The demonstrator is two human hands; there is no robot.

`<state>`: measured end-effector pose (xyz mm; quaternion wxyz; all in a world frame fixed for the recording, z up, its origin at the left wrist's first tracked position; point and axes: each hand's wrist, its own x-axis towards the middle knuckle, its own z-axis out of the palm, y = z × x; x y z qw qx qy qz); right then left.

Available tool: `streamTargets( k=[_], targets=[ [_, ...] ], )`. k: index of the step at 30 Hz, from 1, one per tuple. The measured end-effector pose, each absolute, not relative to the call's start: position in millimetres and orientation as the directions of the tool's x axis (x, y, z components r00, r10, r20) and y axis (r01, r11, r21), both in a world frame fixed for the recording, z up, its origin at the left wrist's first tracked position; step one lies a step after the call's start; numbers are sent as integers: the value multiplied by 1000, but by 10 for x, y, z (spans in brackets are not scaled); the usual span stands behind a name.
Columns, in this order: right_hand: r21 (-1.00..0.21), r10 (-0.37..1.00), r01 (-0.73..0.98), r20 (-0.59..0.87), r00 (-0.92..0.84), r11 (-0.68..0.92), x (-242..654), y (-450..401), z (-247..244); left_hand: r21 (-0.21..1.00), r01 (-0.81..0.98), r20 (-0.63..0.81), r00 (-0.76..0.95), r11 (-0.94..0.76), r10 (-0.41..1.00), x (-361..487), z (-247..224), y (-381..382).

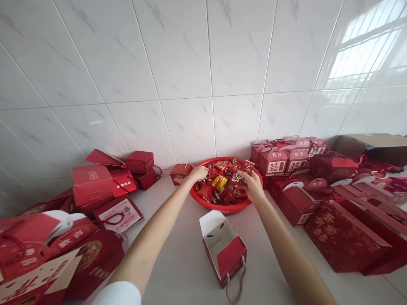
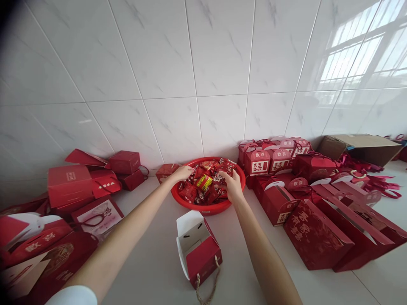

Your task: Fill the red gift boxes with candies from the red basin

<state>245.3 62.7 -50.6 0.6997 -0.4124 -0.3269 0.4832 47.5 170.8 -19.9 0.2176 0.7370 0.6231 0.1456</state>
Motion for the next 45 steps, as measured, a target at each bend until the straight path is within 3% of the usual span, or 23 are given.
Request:
streamTargets(
  k=[5,10,14,17,21,25,29,41,45],
  targets=[
    [-886,940,-438,-4,341,155,2409,590,-445,565,822,-178,201,-66,963,653,-156,1653],
    [-892,943,-429,-7,334,145,2384,579,-422,686,726,-286,330,-48,900,846,-77,1496],
    [-891,940,-431,-12,341,145,2383,573,-413,705,706,-280,367,-70,887,836,-16,1467],
    [-893,941,-425,-5,338,148,2387,571,-415,662,742,-229,332,-103,915,693,16,1530],
    [-895,942,-415,14,335,161,2395,579,-434,518,850,-222,240,-94,945,496,-15,1613],
    [-897,944,-411,20,329,162,2398,583,-454,416,909,-312,183,-39,932,507,-162,1632],
    [-893,943,-416,25,331,170,2395,579,-457,398,917,-401,190,-16,896,622,-309,1616],
    [-904,943,-401,8,333,150,2373,568,-425,682,714,-275,455,-162,847,781,-170,1373],
    [-904,945,-399,13,328,151,2373,555,-419,720,674,-265,483,-162,835,835,-90,1398]
  ],
)
